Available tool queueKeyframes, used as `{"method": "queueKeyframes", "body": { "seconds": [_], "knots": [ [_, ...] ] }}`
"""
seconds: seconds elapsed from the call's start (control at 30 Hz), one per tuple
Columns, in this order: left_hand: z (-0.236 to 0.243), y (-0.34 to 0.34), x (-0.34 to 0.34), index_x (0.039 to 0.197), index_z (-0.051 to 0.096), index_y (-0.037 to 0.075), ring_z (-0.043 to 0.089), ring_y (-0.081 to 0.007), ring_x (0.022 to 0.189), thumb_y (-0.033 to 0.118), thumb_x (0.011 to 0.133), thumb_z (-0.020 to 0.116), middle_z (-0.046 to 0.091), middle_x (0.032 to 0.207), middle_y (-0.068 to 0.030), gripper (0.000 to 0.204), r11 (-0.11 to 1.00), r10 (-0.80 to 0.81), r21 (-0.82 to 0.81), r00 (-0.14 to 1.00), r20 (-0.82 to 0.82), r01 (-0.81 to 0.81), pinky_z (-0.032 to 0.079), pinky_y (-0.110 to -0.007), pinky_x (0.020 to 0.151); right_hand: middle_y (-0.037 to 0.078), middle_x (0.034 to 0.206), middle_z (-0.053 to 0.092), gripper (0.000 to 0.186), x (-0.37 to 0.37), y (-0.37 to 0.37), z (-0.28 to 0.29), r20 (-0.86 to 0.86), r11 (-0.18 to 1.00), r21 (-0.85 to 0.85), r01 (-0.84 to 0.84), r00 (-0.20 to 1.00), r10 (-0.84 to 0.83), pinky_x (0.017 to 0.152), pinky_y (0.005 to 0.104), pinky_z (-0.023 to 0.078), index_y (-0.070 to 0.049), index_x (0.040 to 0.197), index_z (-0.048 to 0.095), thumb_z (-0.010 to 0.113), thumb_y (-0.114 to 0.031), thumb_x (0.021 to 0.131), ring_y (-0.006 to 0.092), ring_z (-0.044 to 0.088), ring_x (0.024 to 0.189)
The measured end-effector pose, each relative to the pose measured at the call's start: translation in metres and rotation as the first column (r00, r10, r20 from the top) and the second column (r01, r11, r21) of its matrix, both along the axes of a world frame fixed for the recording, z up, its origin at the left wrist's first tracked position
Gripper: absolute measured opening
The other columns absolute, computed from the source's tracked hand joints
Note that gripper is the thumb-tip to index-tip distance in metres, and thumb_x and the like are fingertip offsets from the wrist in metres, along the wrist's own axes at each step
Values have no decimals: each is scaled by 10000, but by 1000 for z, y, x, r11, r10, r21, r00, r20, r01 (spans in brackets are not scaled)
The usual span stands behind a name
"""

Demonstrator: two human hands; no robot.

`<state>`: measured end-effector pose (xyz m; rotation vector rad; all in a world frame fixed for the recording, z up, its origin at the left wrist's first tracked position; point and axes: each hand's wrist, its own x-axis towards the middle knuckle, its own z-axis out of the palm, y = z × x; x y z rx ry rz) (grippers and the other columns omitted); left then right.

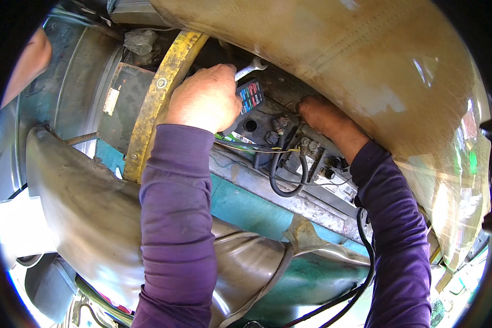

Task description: The person uses a digital battery tester to check voltage on a vehicle battery and then uses a wrench to loosen and tighten battery terminal connections. The person repeatedly connects and disconnects the tester while adjusting the terminals.

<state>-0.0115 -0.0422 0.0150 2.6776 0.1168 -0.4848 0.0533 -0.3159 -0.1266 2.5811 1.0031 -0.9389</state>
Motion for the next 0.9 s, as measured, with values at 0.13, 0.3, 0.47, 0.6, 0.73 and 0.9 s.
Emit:
{"method": "queueKeyframes", "body": {
  "seconds": [0.13, 0.3, 0.47, 0.6, 0.73, 0.9],
  "knots": [
    [-1, 1, 1, 1117, 645, -19, 694, -410, 948, 174, 849, 739, 711, 933, -242, 343, 1000, 12, -6, 1000, -16, -12, 534, -486, 849, 175, 1183, 626, 308, 1, 1, -2, -47, 1000, 7, 23, 999, -23, 950, 477, 512, -67, 1156, 694, 579, -104, 873, 400, 618, 1083],
    [-2, 1, 2, 1102, 642, -22, 692, -417, 947, 164, 852, 737, 709, 936, -249, 326, 1000, -4, -4, 1000, -10, 4, 534, -485, 856, 175, 1159, 616, 312, -19, -11, 19, 79, 928, 349, -128, 991, 108, 937, 462, 510, -36, 1158, 676, 559, -91, 875, 398, 596, 1107],
    [0, 0, 1, 1104, 639, -24, 691, -414, 966, 165, 861, 731, 707, 957, -253, 321, 1000, -8, -3, 1000, 6, 8, 532, -488, 869, 245, 1227, 557, 319, -46, -17, 30, 74, 878, 479, -15, 997, -24, 941, 470, 521, -8, 1160, 661, 556, -93, 871, 431, 611, 1063],
    [3, -2, 2, 1122, 637, -25, 692, -410, 974, 169, 868, 728, 710, 968, -246, 333, 1000, 6, 0, 999, -45, -6, 531, -485, 876, 273, 1269, 513, 312, -53, -16, 30, -49, 876, 482, 31, 999, -8, 926, 465, 524, 16, 1153, 656, 563, -89, 874, 439, 612, 1043],
    [5, -2, 2, 1147, 638, -20, 695, -403, 975, 174, 871, 728, 713, 967, -242, 350, 1000, 12, 5, 998, -54, -12, 532, -482, 883, 267, 1216, 551, 288, -50, -20, 33, -147, 871, 470, 142, 986, -81, 911, 467, 525, 39, 1129, 655, 580, -108, 893, 429, 615, 1038],
    [3, -2, 3, 1157, 638, -20, 696, -402, 985, 179, 871, 730, 710, 981, -250, 361, 1000, 18, 12, 994, -107, -17, 531, -484, 892, 234, 1047, 636, 288, -54, -15, 27, -63, 818, 547, 177, 983, -171, 908, 472, 530, 33, 1118, 645, 610, -173, 920, 424, 624, 1012]
  ]
}}
